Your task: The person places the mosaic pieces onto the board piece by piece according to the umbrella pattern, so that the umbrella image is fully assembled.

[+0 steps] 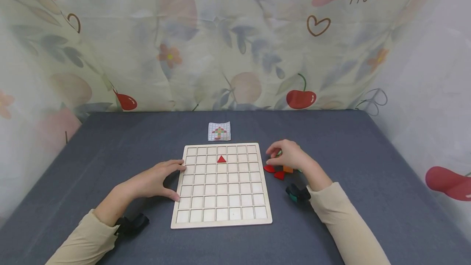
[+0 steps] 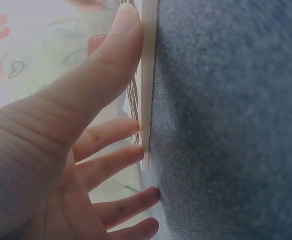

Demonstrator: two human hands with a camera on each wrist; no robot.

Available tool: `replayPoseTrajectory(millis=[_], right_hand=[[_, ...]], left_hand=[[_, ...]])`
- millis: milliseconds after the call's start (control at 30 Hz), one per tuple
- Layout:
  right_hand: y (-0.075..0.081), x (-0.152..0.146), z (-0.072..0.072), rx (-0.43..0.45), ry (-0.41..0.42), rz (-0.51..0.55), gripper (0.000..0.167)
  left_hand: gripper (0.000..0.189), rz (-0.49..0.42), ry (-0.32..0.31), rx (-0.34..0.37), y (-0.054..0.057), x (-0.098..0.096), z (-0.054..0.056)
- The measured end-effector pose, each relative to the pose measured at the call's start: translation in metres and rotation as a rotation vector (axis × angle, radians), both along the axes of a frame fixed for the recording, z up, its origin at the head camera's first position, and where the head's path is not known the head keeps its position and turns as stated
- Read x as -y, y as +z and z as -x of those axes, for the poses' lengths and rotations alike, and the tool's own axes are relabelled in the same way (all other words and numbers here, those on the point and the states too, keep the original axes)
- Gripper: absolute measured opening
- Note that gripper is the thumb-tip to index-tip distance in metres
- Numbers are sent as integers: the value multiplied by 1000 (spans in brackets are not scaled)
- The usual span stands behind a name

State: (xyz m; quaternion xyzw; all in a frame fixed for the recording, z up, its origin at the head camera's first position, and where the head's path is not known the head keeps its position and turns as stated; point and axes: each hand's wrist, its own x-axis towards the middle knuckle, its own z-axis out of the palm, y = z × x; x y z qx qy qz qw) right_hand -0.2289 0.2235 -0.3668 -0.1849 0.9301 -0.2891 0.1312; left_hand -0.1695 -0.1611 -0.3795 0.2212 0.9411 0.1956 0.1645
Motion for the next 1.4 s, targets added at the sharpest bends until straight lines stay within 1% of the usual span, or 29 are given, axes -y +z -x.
replayPoseTrajectory(millis=[167, 367, 600, 767, 867, 1000, 1167, 1233, 1400], right_hand=[[-6, -4, -7, 9, 41, 2, 30], [-15, -3, -10, -12, 100, 35, 29], [-17, 1, -12, -34, 84, 5, 19], [-16, 1, -13, -59, 95, -11, 15], [-15, 0, -13, -91, 92, -19, 14], [-11, -1, -14, -109, 72, -20, 15], [-7, 0, -15, -116, 28, -27, 16], [-6, 2, -16, -119, 12, -14, 15], [-7, 6, -18, -146, 37, 62, 17]], left_hand=[[86, -1, -1, 0, 1, 0, 0], [86, -2, 3, 5, 1, 0, 0], [86, 1, 1, 1, 0, 0, 0], [86, 0, 0, -1, 0, 0, 0], [86, 0, 2, 2, 1, 0, -1], [86, -1, 2, 0, 1, 0, -1], [85, -6, 5, -2, 1, 0, -1], [85, -8, 5, -3, 1, 0, -1], [85, -9, 8, -3, 1, 0, -1]])
